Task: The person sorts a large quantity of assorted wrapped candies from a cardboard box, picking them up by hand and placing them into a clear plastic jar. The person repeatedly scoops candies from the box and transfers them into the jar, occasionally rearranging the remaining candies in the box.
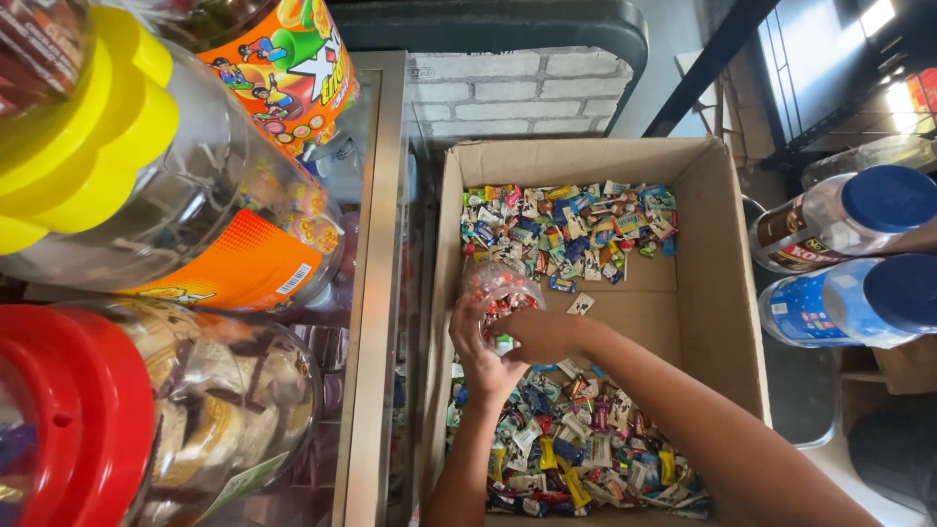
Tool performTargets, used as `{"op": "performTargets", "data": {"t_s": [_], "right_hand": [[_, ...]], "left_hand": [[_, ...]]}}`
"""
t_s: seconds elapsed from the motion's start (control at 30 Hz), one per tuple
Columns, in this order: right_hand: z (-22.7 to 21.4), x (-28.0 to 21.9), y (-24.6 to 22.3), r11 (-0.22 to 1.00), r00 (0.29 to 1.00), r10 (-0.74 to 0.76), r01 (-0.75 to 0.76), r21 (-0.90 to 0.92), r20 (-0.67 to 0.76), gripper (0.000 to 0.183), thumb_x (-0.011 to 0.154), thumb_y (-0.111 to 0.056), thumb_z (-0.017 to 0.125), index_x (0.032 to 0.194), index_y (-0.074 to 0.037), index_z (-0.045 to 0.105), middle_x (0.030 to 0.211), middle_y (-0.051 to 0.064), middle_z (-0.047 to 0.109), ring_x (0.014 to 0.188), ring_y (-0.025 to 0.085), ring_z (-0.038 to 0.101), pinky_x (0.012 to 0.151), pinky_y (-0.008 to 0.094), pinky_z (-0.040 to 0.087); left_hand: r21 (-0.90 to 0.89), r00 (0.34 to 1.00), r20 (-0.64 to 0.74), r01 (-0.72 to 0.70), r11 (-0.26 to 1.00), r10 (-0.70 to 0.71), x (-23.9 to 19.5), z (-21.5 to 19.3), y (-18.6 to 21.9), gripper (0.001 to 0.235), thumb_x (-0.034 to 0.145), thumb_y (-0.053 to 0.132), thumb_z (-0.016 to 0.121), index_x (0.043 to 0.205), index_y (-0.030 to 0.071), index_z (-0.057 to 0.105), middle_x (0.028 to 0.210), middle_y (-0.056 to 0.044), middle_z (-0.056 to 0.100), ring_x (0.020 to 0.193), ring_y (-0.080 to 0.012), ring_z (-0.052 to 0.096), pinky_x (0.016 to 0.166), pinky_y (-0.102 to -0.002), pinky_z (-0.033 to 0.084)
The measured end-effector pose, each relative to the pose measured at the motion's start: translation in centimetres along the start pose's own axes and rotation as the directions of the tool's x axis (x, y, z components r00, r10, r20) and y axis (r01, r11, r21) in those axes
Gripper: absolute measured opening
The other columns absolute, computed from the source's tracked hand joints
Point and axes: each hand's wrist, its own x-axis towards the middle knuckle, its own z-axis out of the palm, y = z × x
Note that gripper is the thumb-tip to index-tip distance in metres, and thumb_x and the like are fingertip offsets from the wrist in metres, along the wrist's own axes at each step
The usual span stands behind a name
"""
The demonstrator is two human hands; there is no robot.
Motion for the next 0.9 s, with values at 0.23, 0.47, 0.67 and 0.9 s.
{"op": "performTargets", "data": {"t_s": [0.23,0.47,0.67,0.9], "right_hand": [[-6.4,-3.5,-0.1,0.993,0.875,0.105,-0.067,0.096,-0.472,0.025,0.088,-0.022,0.072,0.112,-0.016,0.075,0.102,0.006,0.081,0.089,0.024,0.079,0.083,0.038,0.061],[-6.9,-8.2,8.6,0.933,0.464,0.285,0.068,0.355,-0.839,0.046,0.095,-0.031,0.074,0.133,-0.009,0.061,0.115,0.012,0.072,0.106,0.021,0.071,0.087,0.036,0.058],[6.0,-8.9,17.3,0.843,0.591,0.539,-0.371,0.39,-0.6,0.027,0.093,-0.026,0.068,0.118,-0.015,0.071,0.104,0.012,0.077,0.09,0.027,0.077,0.082,0.041,0.061],[18.2,-9.5,11.6,0.877,0.706,0.459,-0.456,0.149,-0.539,0.052,0.082,-0.021,0.075,0.132,-0.02,0.06,0.14,0.021,0.048,0.12,0.044,0.053,0.098,0.05,0.051]], "left_hand": [[0.035,0.997,0.02,0.08,0.996,-0.081,1.6,-0.1,-1.4,0.126,0.064,0.047,0.094,0.161,0.012,0.02,0.161,-0.023,0.028,0.15,-0.0442,0.033,0.123,-0.06,0.036],[0.044,0.98,0.084,0.178,0.983,-0.181,2.9,-0.2,-1.6,0.121,0.079,0.049,0.084,0.164,0.005,0.009,0.167,-0.029,0.017,0.154,-0.0481,0.026,0.123,-0.06,0.033],[0.04,0.961,-0.031,0.276,0.96,-0.275,0.5,1.6,0.8,0.107,0.088,0.037,0.078,0.162,0.003,0.009,0.165,-0.03,0.013,0.15,-0.0446,0.032,0.119,-0.056,0.038],[0.31,0.909,0.166,0.319,0.896,-0.382,-5.8,3.4,-0.9,0.074,0.083,0.003,0.076,0.148,0.006,0.039,0.15,-0.021,0.037,0.144,-0.0411,0.04,0.12,-0.054,0.039]]}}
